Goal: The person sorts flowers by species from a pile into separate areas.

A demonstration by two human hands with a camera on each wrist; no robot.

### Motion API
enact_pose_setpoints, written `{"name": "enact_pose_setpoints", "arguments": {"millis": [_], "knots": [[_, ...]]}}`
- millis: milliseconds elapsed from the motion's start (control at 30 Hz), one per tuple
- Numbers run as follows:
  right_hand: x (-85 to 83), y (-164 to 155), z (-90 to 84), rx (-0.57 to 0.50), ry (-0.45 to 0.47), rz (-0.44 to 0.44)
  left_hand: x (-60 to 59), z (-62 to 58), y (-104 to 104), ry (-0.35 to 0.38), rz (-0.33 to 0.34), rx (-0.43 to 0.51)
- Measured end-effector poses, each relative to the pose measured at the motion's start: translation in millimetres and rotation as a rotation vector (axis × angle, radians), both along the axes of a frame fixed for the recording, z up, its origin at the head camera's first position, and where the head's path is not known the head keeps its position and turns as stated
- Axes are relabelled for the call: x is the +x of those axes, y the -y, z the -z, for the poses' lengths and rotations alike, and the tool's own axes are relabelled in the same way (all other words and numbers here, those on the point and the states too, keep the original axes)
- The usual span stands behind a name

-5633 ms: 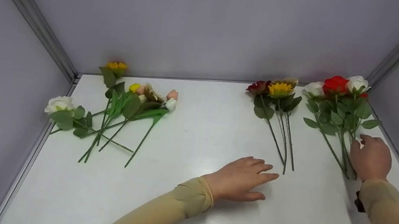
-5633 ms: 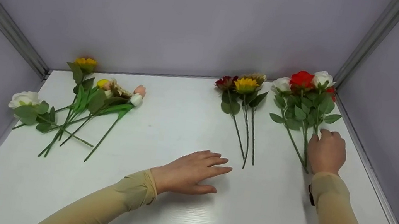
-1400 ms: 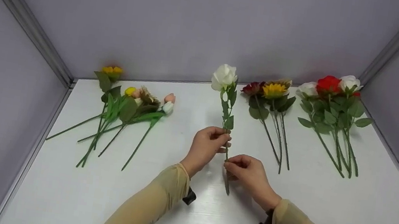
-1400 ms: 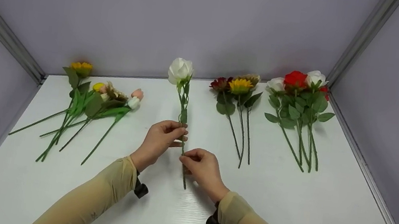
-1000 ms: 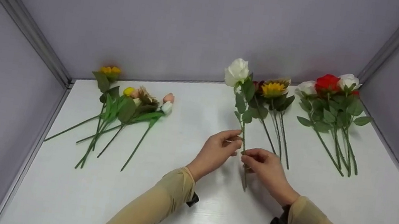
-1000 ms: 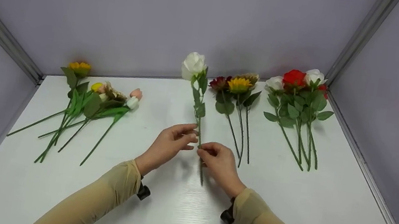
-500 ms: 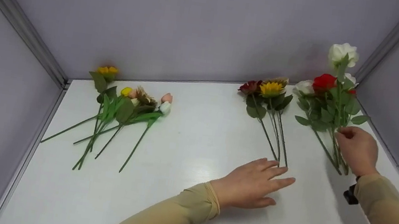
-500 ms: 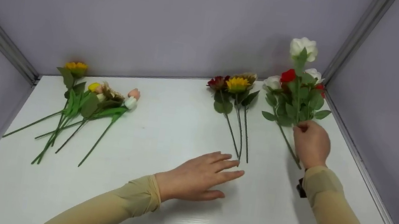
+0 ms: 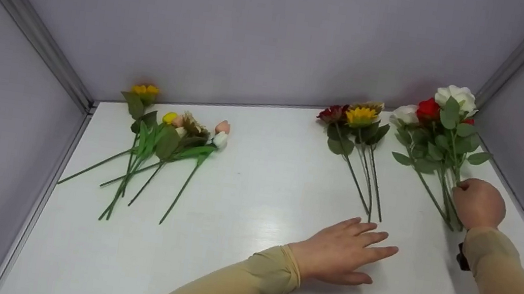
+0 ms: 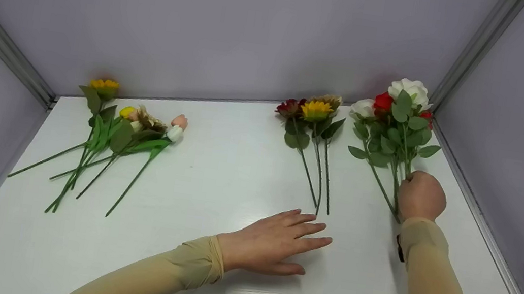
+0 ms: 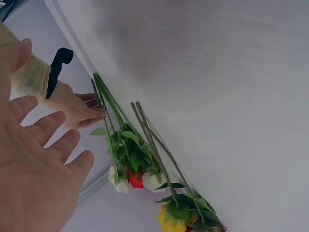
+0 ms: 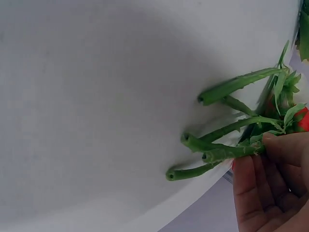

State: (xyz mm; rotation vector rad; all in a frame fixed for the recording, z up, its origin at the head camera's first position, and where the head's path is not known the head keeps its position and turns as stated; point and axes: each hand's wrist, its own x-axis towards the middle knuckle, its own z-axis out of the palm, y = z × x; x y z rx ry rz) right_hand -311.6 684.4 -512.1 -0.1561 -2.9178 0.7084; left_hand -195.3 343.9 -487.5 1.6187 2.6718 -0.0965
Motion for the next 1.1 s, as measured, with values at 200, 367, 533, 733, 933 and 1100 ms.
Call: {"name": "enact_pose_setpoints", "arguments": {"millis": [200,367,533,733,933,1100], "knots": [[-1.3,3,8.0,0.017,-0.01,-0.021,0.2,3.5,2,0.044,-0.016,0.008],[-3.2,5,11.1,0.035,-0.019,-0.017,1.4,6.2,3,0.041,-0.014,0.011],[-2.5,6,10.9,0.022,-0.013,-0.024,2.5,8.3,6,0.051,-0.008,0.011],[-0.4,7,9.1,-0.009,0.003,-0.018,3.2,10.2,7,0.058,-0.006,0.018],[0.0,7,7.0,-0.016,-0.029,-0.008,3.2,11.6,8,0.062,-0.004,0.028],[1.5,9,3.0,-0.035,-0.12,0.0,0.0,13.1,12,0.064,-0.005,0.04]]}}
